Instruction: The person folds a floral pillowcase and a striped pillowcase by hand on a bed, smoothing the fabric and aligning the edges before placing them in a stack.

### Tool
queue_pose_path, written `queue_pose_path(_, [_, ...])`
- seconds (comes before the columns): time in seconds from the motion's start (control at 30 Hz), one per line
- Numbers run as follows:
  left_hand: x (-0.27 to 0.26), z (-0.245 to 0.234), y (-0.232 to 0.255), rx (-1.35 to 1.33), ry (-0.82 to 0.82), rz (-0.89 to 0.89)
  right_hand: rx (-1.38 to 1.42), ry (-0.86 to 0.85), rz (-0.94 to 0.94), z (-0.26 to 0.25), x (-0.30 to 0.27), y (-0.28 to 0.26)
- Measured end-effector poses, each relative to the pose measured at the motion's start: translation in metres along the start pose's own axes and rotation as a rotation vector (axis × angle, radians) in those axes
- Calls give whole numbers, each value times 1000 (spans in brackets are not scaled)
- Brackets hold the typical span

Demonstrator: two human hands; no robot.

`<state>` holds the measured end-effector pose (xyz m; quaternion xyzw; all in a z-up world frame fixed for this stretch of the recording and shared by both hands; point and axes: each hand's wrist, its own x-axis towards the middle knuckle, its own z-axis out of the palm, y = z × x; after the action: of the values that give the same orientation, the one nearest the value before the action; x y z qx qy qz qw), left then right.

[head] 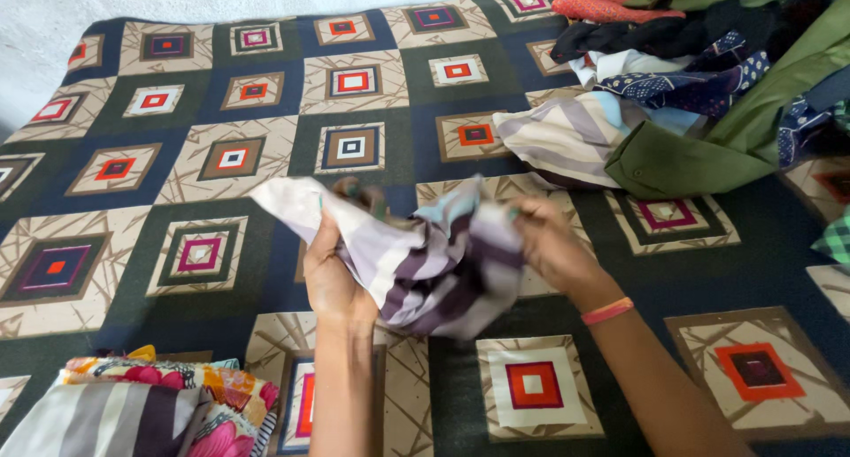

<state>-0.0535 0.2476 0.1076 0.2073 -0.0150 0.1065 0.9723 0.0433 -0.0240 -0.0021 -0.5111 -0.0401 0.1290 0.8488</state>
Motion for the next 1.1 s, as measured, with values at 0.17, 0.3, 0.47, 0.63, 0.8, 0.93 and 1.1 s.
queue_pose_path(0.17, [5,-7,10,361,4,214,-398,90,-669,30,-38,-75])
queue_pose_path(0.3, [0,-5,1,1197,200,423,-870,165,-797,49,-56,-96])
queue_pose_path(0.47, [-17,27,-42,1073,-192,280,-661,-155,-552,91,-70,-86])
queue_pose_path(0.63, [-25,40,-51,1135,-537,434,-517,-234,-522,105,-75,-75])
queue_pose_path(0.8, [-24,38,-46,1133,-467,278,-545,-158,-504,98,-71,-78])
queue_pose_path(0.93, [-21,36,-43,1060,-523,346,-533,-218,-494,106,-79,-83])
queue_pose_path(1.1, [-32,49,-47,946,-495,255,-645,-143,-613,111,-83,-87])
